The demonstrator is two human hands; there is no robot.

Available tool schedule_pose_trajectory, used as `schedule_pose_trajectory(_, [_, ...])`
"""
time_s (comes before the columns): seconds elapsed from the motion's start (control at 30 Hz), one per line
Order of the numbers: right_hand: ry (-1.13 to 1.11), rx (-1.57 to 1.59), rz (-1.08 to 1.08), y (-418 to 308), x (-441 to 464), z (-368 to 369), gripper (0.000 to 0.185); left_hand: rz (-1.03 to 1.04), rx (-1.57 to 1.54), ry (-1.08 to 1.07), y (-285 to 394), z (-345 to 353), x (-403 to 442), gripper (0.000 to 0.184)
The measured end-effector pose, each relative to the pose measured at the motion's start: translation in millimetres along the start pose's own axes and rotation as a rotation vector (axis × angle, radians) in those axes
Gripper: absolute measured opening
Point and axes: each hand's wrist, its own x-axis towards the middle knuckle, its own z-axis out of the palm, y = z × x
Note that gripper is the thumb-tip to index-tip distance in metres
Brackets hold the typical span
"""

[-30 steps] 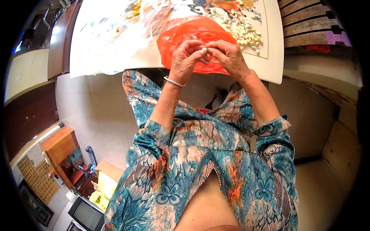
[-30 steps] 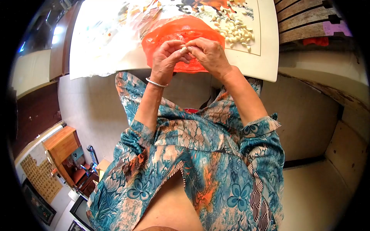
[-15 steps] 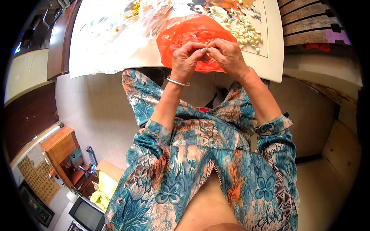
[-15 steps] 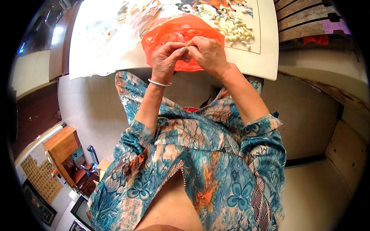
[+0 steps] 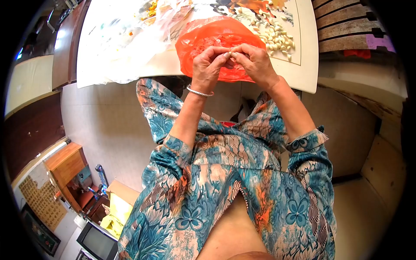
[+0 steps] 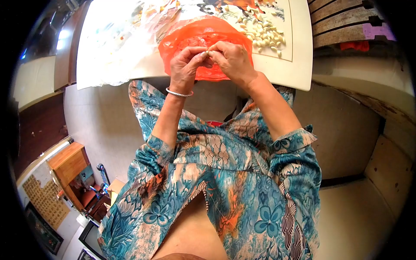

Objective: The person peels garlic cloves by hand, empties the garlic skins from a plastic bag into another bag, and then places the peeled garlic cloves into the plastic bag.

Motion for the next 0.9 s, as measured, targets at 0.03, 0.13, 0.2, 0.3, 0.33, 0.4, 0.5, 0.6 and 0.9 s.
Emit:
schedule_pose_trajectory(0.03, [-0.019,-0.039,-0.010,-0.7,0.1,-1.7,0.014,0.006,0.026,-0.016,-1.0,-0.4,-0.7,0.014])
schedule_pose_trajectory(0.13, [0.015,-0.230,-0.074,-0.5,1.5,0.4,0.015,0.027,0.115,-0.033,-3.2,-0.3,-0.9,0.014])
schedule_pose_trajectory(0.2, [0.043,-0.267,-0.089,-3.1,1.9,3.5,0.016,0.030,0.117,-0.003,-1.4,3.5,-1.7,0.012])
schedule_pose_trajectory(0.3, [0.077,-0.237,-0.078,-4.0,0.7,4.3,0.016,0.024,0.101,0.009,-0.3,7.1,-2.1,0.013])
schedule_pose_trajectory(0.33, [0.088,-0.213,-0.070,-3.5,0.8,4.9,0.015,0.023,0.094,0.007,-0.2,6.9,-1.4,0.014])
schedule_pose_trajectory(0.4, [0.086,-0.125,-0.020,1.5,-0.9,6.0,0.015,-0.024,0.008,0.001,-1.4,4.1,-0.9,0.015])
schedule_pose_trajectory(0.5, [0.070,-0.085,0.030,-1.6,0.1,3.7,0.015,-0.050,-0.043,-0.012,0.0,4.1,-0.5,0.015])
schedule_pose_trajectory(0.6, [0.062,-0.052,0.062,-0.5,-1.1,3.9,0.015,-0.052,-0.035,0.006,0.8,7.5,-0.9,0.014])
schedule_pose_trajectory(0.9, [0.063,-0.037,-0.054,-0.2,-0.6,0.7,0.013,-0.065,-0.052,0.005,0.4,-0.7,-1.4,0.016])
